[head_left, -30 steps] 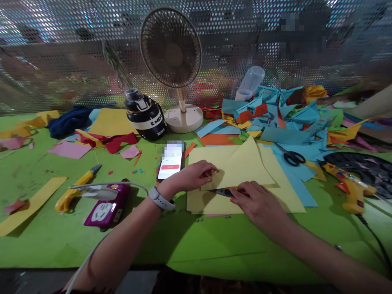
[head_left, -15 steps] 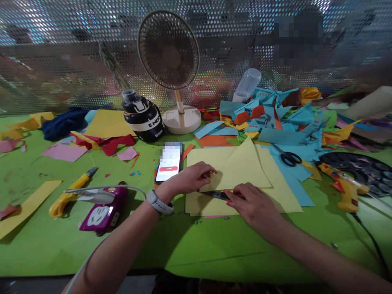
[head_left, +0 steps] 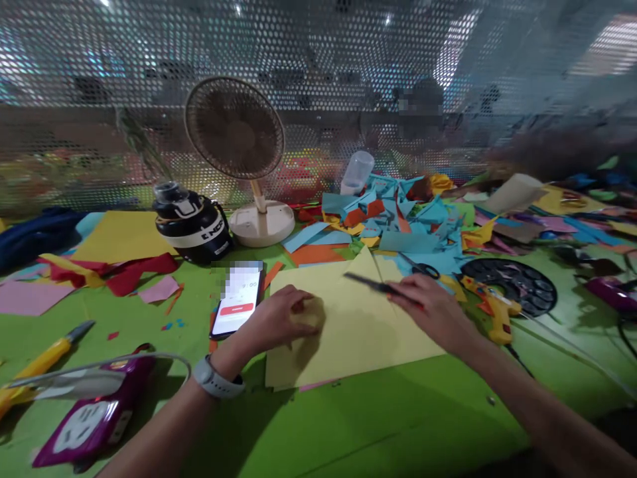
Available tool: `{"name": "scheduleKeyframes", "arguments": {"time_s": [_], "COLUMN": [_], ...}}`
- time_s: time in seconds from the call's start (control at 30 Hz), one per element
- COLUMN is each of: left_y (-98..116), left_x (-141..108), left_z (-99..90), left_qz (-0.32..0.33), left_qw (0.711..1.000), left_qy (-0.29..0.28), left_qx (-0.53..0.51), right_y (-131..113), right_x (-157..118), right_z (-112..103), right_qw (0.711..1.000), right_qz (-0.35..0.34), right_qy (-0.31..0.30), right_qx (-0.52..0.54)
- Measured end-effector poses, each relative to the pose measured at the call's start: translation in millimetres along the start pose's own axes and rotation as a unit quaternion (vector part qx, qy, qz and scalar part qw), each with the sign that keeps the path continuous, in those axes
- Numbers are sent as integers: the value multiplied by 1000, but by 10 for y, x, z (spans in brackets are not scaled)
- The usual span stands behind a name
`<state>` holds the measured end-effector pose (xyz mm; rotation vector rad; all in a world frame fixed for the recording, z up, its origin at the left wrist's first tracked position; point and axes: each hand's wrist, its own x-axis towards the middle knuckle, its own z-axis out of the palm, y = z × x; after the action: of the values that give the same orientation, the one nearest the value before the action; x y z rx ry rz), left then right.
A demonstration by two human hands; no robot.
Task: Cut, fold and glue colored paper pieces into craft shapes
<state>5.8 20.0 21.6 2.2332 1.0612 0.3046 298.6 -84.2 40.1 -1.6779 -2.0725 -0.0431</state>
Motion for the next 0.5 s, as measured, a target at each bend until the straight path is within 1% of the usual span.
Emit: {"name": "scheduleKeyframes", "arguments": {"time_s": [0.1,0.17,0.23,0.3,0.37,0.43,0.5], "left_y": [-37,-63,-79,-86,-85,-78,-61], "left_x": [38,51,54,55,60,69,77], "left_z": [8,16,22,27,30,30,23], "left_qz": [-34,-26,-8,4,3,-11,-29], "left_qw": [998,999,999,999,999,1000,998], "left_qy": [-36,-27,1,26,34,19,-9], "left_qx": [-36,-37,-31,-24,-15,-22,-50], "right_y": [365,566,718,803,801,700,519], "right_x": [252,409,528,600,630,624,593], "right_z": [19,45,66,86,119,176,253], "right_qw": [987,971,962,959,962,973,988], "right_qz": [130,201,233,243,234,195,128], "right_qy": [60,78,88,92,91,75,37], "right_qx": [-77,-104,-112,-114,-111,-98,-71]}}
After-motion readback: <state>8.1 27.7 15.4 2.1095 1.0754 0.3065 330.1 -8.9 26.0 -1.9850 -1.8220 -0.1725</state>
